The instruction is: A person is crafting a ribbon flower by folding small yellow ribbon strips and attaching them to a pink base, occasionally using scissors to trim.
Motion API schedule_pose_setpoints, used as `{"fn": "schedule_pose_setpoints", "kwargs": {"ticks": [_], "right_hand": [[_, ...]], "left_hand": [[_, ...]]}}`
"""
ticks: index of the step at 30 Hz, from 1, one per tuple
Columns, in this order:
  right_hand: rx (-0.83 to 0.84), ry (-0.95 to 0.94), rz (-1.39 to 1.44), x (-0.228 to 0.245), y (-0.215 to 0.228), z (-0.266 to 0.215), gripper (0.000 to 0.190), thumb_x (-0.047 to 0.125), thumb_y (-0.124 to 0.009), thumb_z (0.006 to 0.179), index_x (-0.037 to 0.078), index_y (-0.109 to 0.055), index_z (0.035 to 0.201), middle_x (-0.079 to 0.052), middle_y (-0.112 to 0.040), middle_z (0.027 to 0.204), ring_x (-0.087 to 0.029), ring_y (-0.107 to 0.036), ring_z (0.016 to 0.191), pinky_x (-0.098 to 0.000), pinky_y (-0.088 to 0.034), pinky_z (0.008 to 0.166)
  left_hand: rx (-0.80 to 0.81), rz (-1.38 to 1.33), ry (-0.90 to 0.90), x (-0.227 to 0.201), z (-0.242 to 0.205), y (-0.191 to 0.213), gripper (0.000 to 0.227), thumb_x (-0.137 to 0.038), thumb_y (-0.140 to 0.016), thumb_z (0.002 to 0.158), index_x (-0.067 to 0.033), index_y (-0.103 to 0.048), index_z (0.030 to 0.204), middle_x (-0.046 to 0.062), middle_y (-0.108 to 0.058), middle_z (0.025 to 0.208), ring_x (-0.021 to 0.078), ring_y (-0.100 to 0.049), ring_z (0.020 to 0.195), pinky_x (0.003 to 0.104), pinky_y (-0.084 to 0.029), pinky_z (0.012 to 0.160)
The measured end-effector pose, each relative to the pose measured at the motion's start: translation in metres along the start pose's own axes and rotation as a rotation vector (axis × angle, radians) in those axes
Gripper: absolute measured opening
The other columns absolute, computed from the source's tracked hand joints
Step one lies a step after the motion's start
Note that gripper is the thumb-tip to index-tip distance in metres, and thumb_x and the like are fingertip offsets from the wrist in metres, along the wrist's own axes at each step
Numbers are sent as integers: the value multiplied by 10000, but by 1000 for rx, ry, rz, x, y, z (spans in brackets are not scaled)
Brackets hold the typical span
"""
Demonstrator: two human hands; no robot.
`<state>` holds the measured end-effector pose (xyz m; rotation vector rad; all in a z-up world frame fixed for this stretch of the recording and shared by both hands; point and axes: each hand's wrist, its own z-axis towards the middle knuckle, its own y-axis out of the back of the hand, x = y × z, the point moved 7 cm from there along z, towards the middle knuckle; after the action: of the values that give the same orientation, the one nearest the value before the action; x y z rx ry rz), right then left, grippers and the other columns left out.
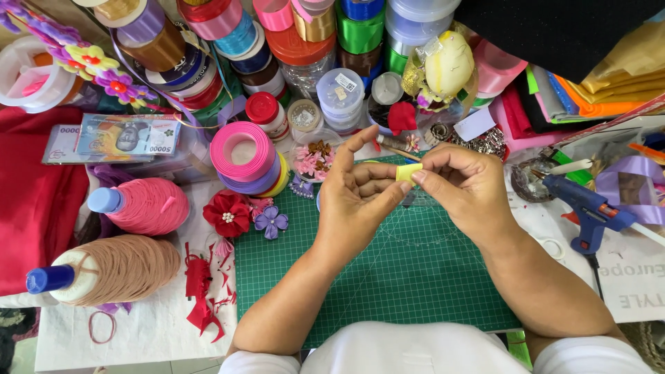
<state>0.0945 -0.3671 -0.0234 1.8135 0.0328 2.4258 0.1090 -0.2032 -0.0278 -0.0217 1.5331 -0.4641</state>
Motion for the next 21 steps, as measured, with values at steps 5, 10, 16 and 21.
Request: {"fn": "schedule_pose_setpoints", "kwargs": {"ticks": [5, 10, 16, 21], "right_hand": [[-8, 15, -25, 8, -3, 0, 90, -29, -761, 886, -39, -717, 809, -120, -633, 713, -109, -584, 628, -228, -483, 556], [38, 60, 12, 20, -8, -2, 66, -19, -781, 858, -65, -740, 882, -135, -647, 764, -126, -588, 685, -251, -519, 606], [38, 98, -95, 17, -4, -1, 53, -27, -766, 881, -39, -741, 837, -106, -623, 706, -109, -558, 663, -235, -471, 569], [30, 73, -100, 20, -6, -1, 41, -24, -767, 881, -27, -753, 842, -92, -608, 674, -99, -521, 621, -222, -446, 553]], "left_hand": [[-31, 21, -3, -2, -1, 1, 739, 72, -733, 864, -37, -407, 1518, 263, -738, 964, 253, -761, 819, 326, -673, 745], [23, 65, 37, 0, 0, -1, 763, 90, -729, 846, -48, -408, 1525, 253, -745, 934, 246, -767, 797, 319, -674, 738], [30, 83, 38, 2, 0, 0, 761, 89, -735, 844, -52, -417, 1521, 243, -752, 932, 243, -773, 794, 311, -672, 731], [55, 70, 64, 3, 2, -2, 791, 67, -759, 830, -44, -405, 1529, 243, -750, 941, 236, -770, 799, 318, -668, 736]]}}
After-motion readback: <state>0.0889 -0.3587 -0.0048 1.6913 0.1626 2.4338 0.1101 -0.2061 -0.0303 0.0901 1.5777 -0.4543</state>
